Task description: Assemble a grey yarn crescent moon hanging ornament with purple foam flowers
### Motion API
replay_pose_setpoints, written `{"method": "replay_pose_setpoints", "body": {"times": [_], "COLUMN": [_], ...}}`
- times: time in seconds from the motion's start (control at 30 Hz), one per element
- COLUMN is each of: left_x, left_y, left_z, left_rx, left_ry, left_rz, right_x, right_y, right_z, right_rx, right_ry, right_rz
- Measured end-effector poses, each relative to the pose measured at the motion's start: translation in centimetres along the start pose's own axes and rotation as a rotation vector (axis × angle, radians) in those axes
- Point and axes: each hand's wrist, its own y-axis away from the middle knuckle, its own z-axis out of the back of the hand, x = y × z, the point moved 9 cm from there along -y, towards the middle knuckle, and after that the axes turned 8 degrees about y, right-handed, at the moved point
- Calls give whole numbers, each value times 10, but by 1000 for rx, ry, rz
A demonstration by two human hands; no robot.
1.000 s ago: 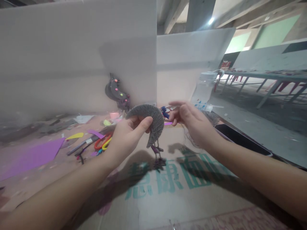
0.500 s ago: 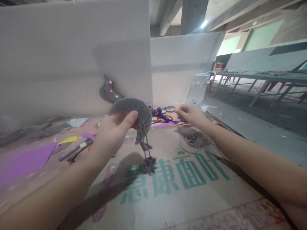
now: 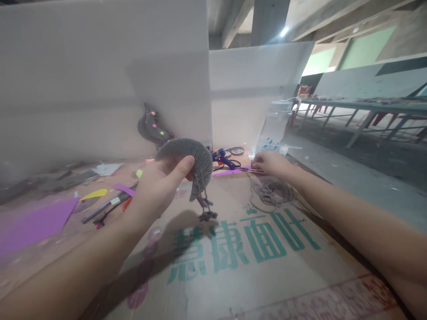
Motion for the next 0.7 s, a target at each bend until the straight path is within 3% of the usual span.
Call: {"method": "replay_pose_setpoints", "body": {"times": [0.7], "left_x": [2], "left_y": [-1], "left_z": [-3], "left_rx": [21], "left_ry": [-16], "left_rz": [-25], "right_x": [-2], "right_y": [-1], "right_z": [-4], "right_rx": [1], "right_ry": [174], "right_rz": [-19]}}
